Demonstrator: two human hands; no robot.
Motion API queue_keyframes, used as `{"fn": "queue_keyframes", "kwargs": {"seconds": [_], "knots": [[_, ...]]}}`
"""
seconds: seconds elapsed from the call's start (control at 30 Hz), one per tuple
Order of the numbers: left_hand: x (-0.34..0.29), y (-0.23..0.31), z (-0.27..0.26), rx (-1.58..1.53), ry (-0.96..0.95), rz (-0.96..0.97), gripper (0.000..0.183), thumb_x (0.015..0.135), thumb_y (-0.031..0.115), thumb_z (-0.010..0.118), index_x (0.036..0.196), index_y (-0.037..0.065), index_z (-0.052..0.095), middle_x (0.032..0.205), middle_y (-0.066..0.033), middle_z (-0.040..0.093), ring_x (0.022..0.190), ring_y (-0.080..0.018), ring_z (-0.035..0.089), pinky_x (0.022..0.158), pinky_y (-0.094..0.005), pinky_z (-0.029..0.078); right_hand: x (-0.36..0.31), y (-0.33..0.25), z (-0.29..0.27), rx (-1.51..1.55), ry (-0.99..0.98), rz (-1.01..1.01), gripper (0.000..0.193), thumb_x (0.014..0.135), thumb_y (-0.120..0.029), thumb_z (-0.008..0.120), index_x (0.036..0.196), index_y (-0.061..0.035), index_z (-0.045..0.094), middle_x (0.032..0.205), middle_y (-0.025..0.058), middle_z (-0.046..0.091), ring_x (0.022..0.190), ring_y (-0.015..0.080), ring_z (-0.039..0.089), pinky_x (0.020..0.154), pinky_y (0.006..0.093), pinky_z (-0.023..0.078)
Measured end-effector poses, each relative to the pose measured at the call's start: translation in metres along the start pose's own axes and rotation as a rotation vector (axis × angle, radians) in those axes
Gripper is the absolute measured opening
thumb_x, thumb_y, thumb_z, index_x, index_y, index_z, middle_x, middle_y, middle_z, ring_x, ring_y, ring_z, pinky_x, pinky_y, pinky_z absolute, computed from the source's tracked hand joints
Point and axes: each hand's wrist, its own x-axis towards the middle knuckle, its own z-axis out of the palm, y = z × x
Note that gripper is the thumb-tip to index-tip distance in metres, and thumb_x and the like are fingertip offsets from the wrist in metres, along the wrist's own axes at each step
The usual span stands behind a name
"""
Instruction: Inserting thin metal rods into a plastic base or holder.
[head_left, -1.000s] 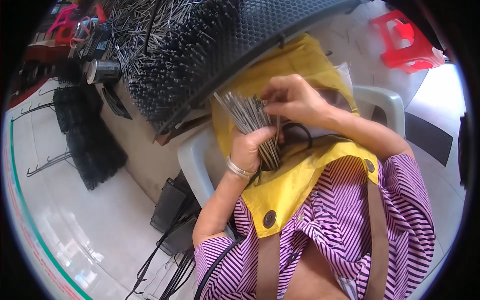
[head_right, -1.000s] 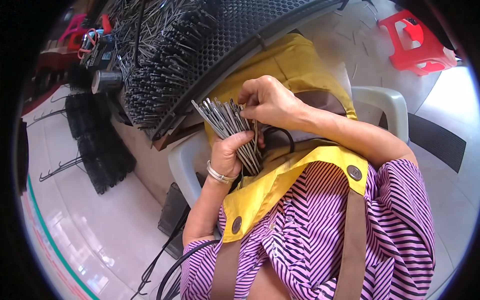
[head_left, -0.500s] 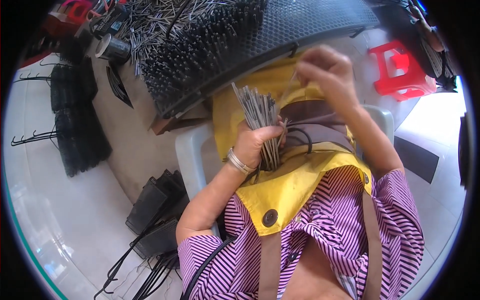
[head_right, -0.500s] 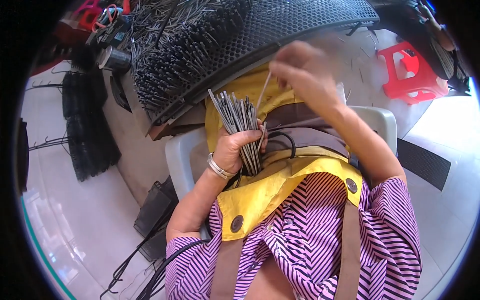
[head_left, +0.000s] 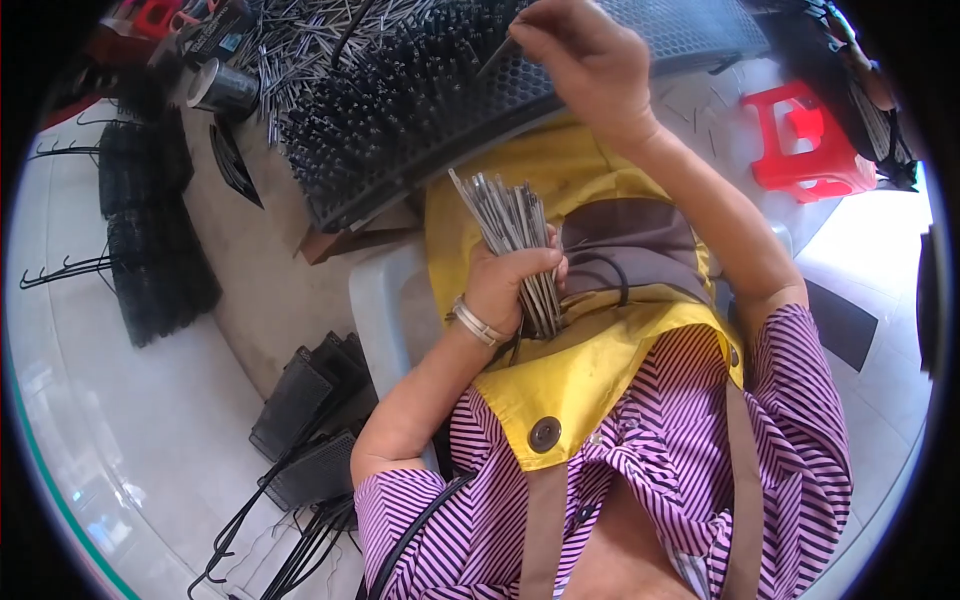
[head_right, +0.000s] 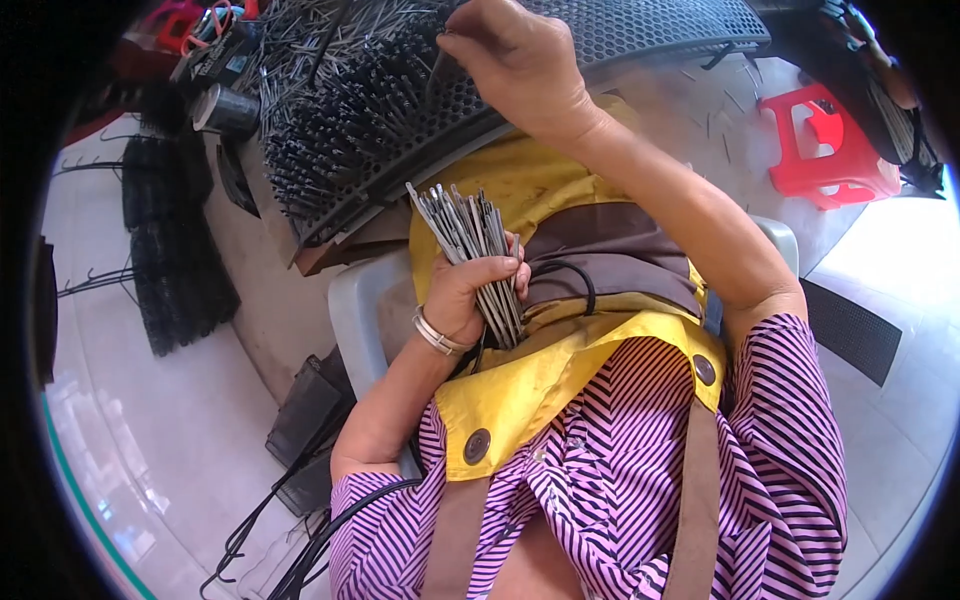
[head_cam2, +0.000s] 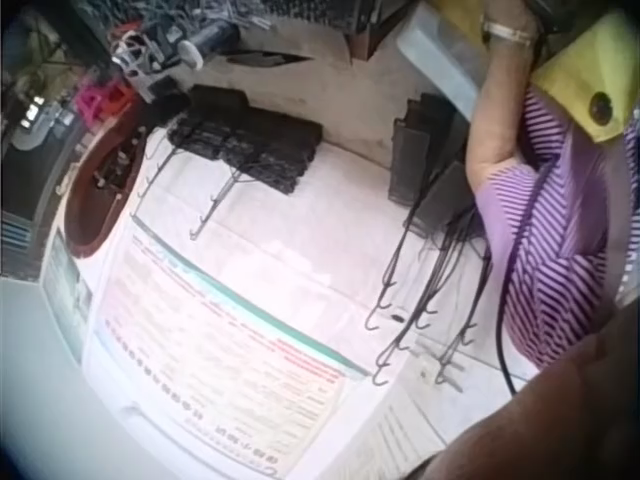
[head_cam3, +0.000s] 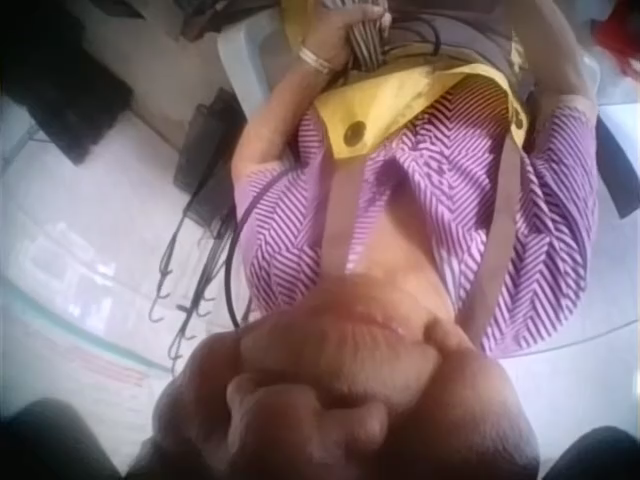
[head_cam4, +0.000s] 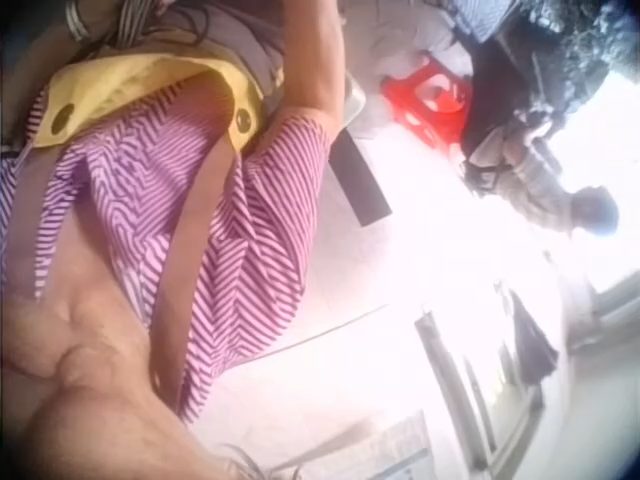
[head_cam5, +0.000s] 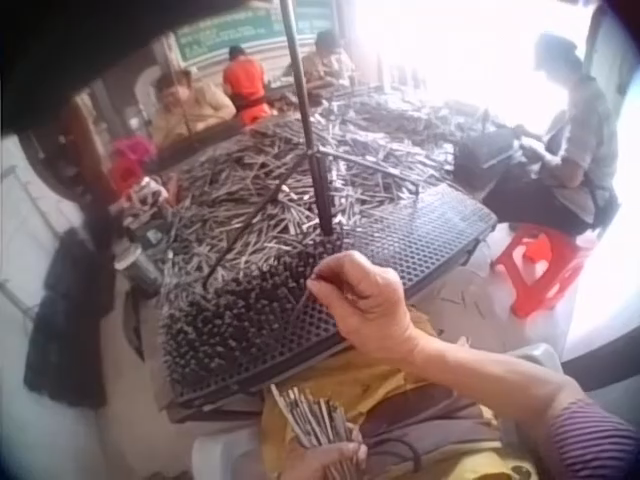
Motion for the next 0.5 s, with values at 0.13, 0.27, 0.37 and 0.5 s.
{"fn": "queue_keyframes", "kwargs": {"seconds": [0.13, 0.27, 0.37, 0.5], "knots": [[0.003, -0.003, 0.0, -0.012, 0.001, 0.038, 0.023, 0.067, -0.003, 0.058, 0.089, -0.002, 0.051, 0.073, -0.01, 0.054, 0.058, -0.0202, 0.055, 0.052, -0.0296, 0.047, 0.014, 0.017, 0.015, 0.239, 0.124, -0.477, 0.01, 0.072, 0.001, 0.061, 0.078, -0.001, 0.054, 0.063, 0.0105, 0.053, 0.052, 0.0201, 0.052, 0.048, 0.0267, 0.041], [0.001, -0.003, -0.007, -0.077, 0.046, 0.018, 0.021, 0.07, -0.002, 0.057, 0.089, -0.001, 0.05, 0.07, -0.0091, 0.053, 0.062, -0.0199, 0.055, 0.055, -0.0299, 0.047, 0.013, -0.004, 0.015, -0.08, -0.14, -0.345, 0.01, 0.07, 0.002, 0.061, 0.077, 0.0001, 0.053, 0.067, 0.0134, 0.053, 0.058, 0.0276, 0.054, 0.051, 0.0303, 0.042], [0.005, -0.006, -0.009, -0.1, 0.046, 0.035, 0.02, 0.071, -0.002, 0.057, 0.089, 0.0, 0.051, 0.071, -0.009, 0.053, 0.063, -0.0195, 0.055, 0.057, -0.0297, 0.046, 0.007, 0.022, 0.02, -0.186, -0.127, -0.529, 0.01, 0.07, 0.002, 0.061, 0.077, -0.0001, 0.054, 0.068, 0.0132, 0.054, 0.059, 0.027, 0.055, 0.052, 0.0299, 0.043], [0.005, -0.003, -0.006, -0.129, 0.054, 0.055, 0.021, 0.071, -0.002, 0.057, 0.09, 0.001, 0.051, 0.072, -0.0085, 0.053, 0.064, -0.0197, 0.055, 0.055, -0.0306, 0.047, -0.006, 0.025, 0.025, -0.314, -0.382, -0.376, 0.011, 0.065, -0.003, 0.053, 0.075, -0.0038, 0.055, 0.069, 0.0133, 0.053, 0.068, 0.0335, 0.053, 0.058, 0.04, 0.044]]}}
